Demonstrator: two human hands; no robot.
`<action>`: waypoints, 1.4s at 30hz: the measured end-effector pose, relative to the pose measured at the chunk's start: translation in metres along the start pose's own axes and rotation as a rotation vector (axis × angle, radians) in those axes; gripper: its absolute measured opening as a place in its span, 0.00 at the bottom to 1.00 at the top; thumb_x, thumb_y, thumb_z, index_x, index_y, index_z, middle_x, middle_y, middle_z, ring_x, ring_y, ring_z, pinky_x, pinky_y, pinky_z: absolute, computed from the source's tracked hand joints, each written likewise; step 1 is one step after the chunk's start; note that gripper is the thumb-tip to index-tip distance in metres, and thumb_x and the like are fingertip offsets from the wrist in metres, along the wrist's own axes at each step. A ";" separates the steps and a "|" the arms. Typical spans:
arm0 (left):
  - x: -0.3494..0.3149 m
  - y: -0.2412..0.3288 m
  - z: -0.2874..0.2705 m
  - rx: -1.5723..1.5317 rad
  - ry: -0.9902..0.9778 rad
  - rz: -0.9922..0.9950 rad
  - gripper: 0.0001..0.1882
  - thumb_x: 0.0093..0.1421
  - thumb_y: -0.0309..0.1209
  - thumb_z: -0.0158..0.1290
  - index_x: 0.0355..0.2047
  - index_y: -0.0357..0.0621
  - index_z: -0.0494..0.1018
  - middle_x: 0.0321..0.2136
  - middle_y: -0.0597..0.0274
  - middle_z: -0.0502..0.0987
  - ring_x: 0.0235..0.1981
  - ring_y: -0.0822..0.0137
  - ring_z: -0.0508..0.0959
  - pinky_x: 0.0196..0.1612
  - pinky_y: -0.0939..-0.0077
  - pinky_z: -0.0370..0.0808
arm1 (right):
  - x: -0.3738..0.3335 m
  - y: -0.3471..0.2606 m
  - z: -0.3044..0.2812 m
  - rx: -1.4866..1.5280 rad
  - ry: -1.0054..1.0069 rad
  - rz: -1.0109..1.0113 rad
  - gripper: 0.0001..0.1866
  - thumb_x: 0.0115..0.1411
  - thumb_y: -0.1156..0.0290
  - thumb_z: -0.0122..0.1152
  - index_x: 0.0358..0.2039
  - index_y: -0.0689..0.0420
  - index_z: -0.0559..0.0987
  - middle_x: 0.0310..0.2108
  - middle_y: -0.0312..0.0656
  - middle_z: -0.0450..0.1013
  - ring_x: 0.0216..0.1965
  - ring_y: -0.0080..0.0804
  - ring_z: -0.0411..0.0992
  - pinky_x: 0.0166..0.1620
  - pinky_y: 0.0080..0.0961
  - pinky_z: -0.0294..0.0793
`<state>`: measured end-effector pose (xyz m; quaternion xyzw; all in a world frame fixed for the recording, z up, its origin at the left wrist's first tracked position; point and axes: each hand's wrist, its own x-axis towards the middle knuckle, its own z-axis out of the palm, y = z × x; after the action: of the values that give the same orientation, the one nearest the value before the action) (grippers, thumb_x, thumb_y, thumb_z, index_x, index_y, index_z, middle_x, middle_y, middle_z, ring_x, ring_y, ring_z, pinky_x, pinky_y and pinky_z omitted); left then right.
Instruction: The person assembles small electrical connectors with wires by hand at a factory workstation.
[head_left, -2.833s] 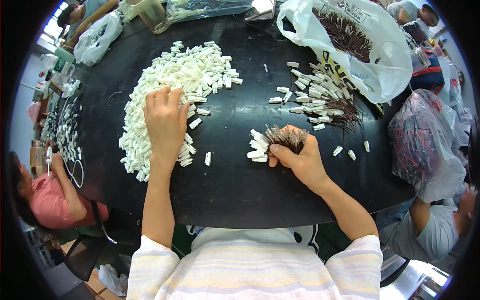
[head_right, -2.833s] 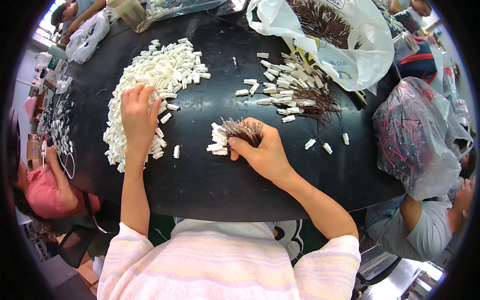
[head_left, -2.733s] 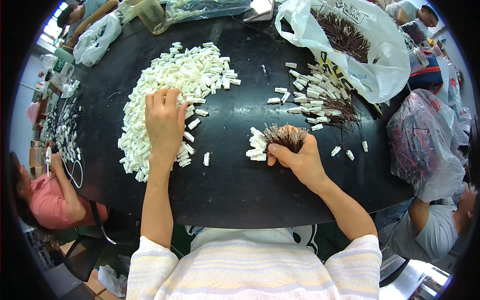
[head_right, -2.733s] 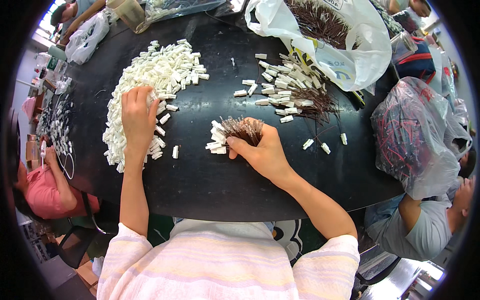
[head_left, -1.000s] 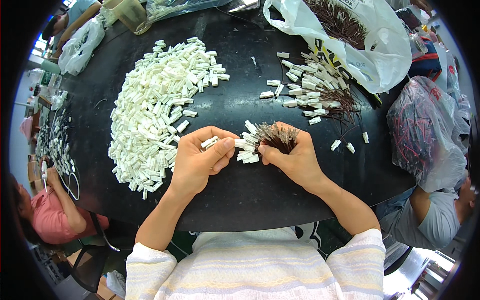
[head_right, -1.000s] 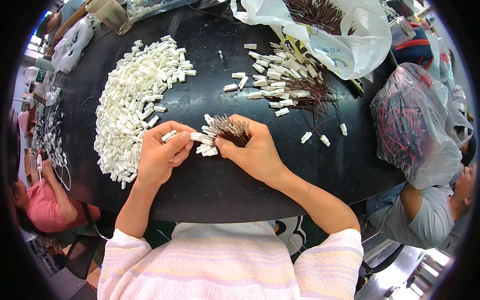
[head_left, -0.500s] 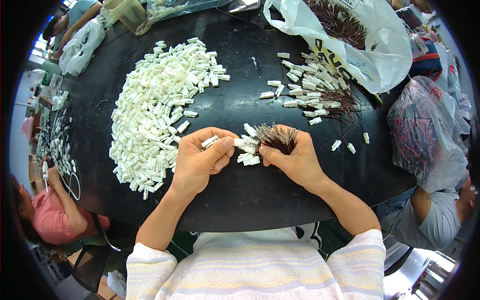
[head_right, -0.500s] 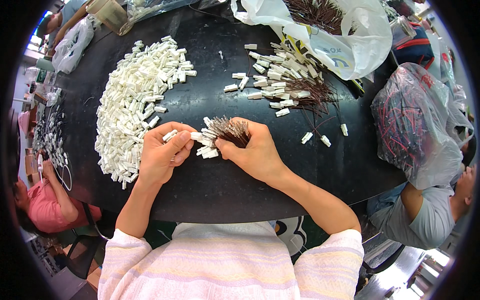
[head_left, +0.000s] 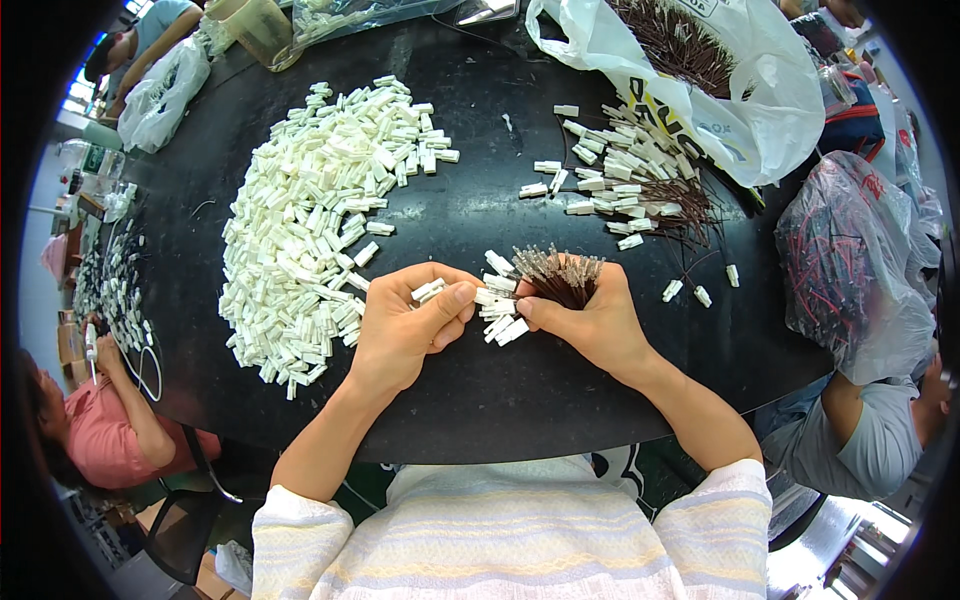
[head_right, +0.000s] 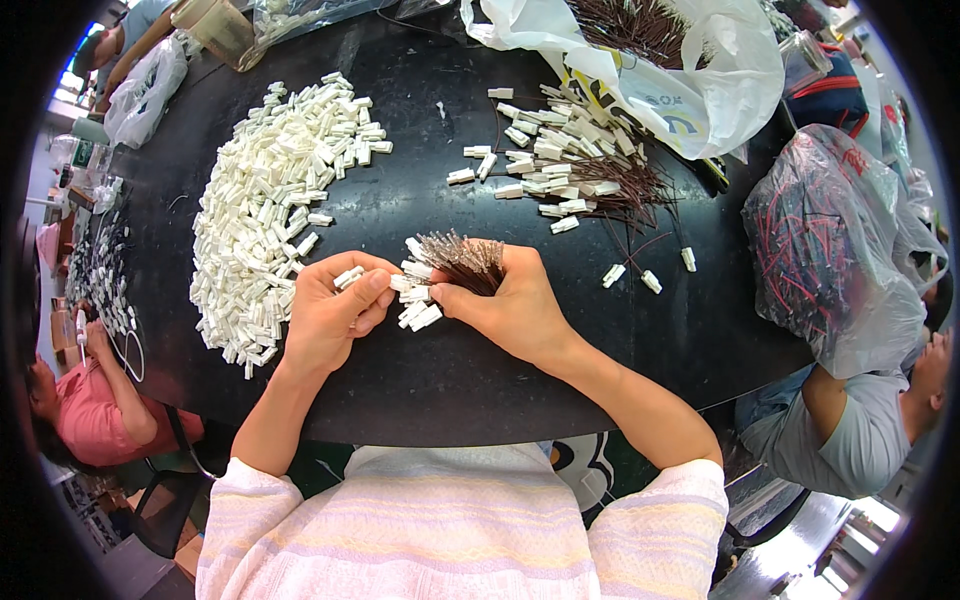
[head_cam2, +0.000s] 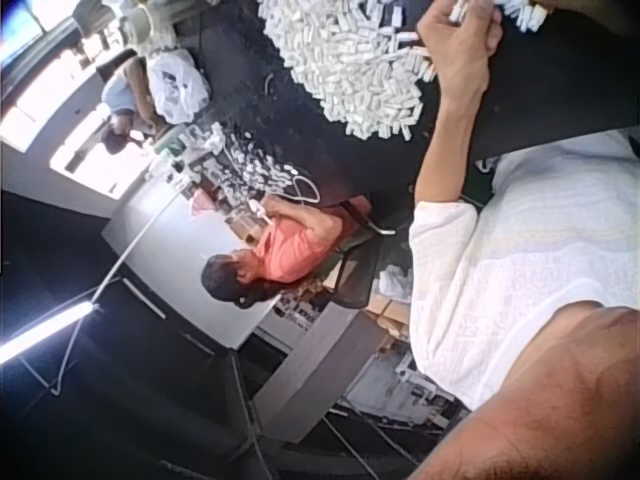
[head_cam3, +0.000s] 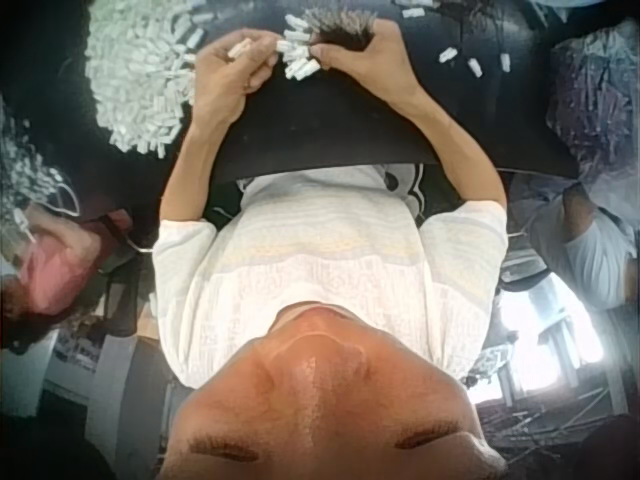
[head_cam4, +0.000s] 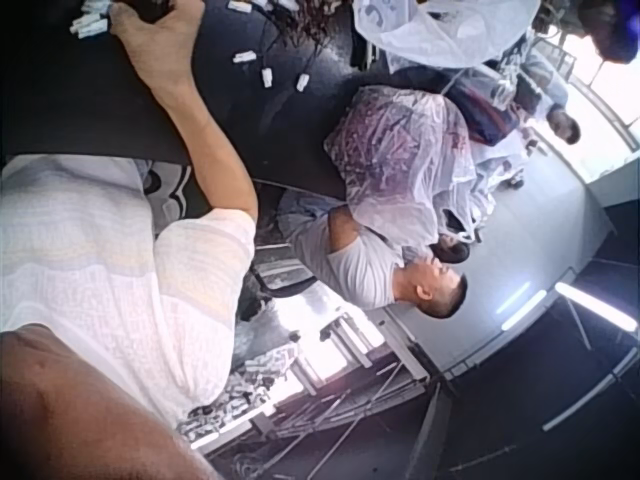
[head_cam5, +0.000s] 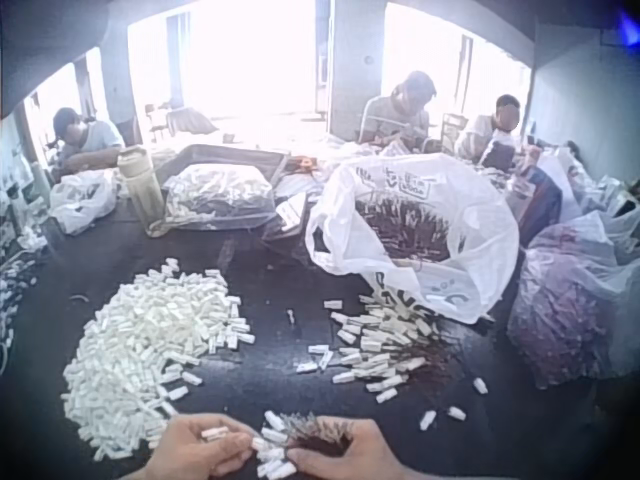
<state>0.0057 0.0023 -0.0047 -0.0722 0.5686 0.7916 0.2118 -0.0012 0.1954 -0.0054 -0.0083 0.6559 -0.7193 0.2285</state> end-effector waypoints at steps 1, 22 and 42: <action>0.000 -0.001 0.002 0.015 0.009 0.009 0.07 0.55 0.24 0.50 0.31 0.31 0.71 0.18 0.63 0.69 0.12 0.82 0.60 0.13 0.90 0.51 | 0.000 0.000 0.001 -0.001 0.016 0.001 0.07 0.48 0.80 0.59 0.30 0.65 0.75 0.25 0.34 0.71 0.27 0.14 0.67 0.29 0.11 0.67; -0.002 -0.007 0.013 0.004 0.047 0.059 0.07 0.55 0.27 0.51 0.28 0.32 0.72 0.16 0.65 0.69 0.14 0.82 0.61 0.16 0.90 0.55 | 0.001 0.007 0.001 -0.004 0.007 -0.031 0.05 0.52 0.76 0.57 0.28 0.64 0.73 0.20 0.32 0.69 0.24 0.13 0.65 0.27 0.12 0.64; -0.002 0.017 -0.006 -0.149 -0.114 -0.005 0.15 0.61 0.30 0.42 0.42 0.29 0.66 0.25 0.57 0.71 0.15 0.80 0.61 0.14 0.90 0.55 | 0.003 0.011 0.006 -0.152 0.080 -0.125 0.04 0.50 0.77 0.57 0.27 0.63 0.72 0.19 0.29 0.68 0.22 0.11 0.62 0.24 0.12 0.61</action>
<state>-0.0004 -0.0083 0.0089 -0.0438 0.4947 0.8342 0.2398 0.0019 0.1887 -0.0158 -0.0378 0.7153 -0.6802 0.1557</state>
